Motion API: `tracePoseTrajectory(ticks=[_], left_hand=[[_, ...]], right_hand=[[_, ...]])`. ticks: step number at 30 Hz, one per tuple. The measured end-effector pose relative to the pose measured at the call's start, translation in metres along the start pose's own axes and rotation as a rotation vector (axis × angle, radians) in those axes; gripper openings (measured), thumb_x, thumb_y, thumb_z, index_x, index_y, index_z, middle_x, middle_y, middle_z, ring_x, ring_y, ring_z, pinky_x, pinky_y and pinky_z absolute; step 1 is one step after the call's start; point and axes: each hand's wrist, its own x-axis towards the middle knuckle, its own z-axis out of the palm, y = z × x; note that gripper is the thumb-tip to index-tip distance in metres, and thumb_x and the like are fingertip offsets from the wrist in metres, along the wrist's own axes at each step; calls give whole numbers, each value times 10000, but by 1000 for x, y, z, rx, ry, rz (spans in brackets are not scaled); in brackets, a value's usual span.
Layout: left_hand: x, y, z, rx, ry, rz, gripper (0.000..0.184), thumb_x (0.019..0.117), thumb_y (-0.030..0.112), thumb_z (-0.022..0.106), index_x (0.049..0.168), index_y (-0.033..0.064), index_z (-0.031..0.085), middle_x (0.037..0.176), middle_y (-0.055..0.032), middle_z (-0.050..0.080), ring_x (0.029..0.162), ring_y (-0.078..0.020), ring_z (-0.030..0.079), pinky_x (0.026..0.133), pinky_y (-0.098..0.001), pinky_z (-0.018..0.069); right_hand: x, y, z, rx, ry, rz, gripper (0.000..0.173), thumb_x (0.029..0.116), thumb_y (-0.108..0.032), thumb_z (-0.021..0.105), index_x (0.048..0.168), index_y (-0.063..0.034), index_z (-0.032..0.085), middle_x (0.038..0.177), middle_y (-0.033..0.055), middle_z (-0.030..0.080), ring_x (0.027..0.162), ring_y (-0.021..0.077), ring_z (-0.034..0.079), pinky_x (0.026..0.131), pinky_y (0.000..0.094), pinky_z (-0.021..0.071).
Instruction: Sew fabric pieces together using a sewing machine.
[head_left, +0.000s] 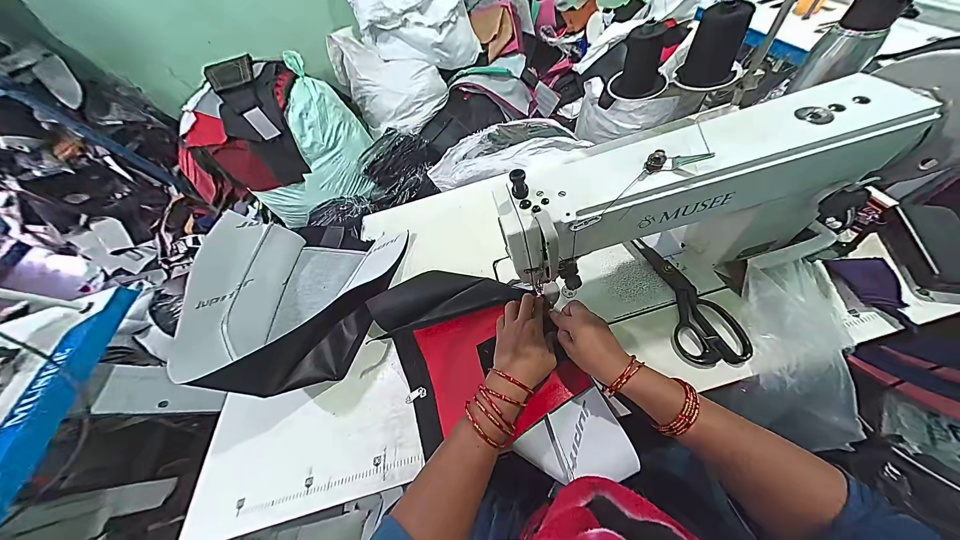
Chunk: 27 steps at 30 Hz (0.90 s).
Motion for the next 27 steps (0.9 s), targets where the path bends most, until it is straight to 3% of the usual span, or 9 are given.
tracePoseTrajectory(ticks=[7,9,14,19,27], left_hand=[[-6,-17,30,-126,248,145,527,997,264,565,1434,-30,557,1548,-195,485,1460,-365,420,1213,-467,308],[-7,-15,27,-117,215,143,539,1006,259,553,1474,-8,524,1558,-197,473,1467,-358,413,1223,-454,294],[-1,-4,2,12,21,108,610,971,250,577,1562,165,451,1554,-135,464,1419,-357,425,1105,-520,407],[3,5,-11,56,-74,44,712,913,261,652,1565,96,420,1584,-90,423,1446,-345,379,1098,-523,413],[0,5,-6,29,-49,29,742,880,234,666,1558,65,416,1616,-65,392,1476,-312,352,1131,-490,392]], right_hand=[[0,-3,-4,-48,-64,-11,397,1014,-24,460,1372,34,621,1264,282,610,1130,375,633,1001,431,500],[0,-3,-5,-56,-73,-11,393,1017,-26,454,1365,36,625,1260,278,607,1128,370,630,1000,430,497],[0,-5,-6,-51,-75,-1,335,1013,-16,463,1258,70,675,1247,279,612,1142,367,629,1003,430,500],[1,-8,-9,-52,-102,21,336,1009,-2,460,1261,70,671,1265,278,604,1161,361,622,1018,423,494],[1,-10,-8,-39,-101,43,343,1008,8,452,1267,73,667,1264,277,603,1168,360,616,1029,416,486]])
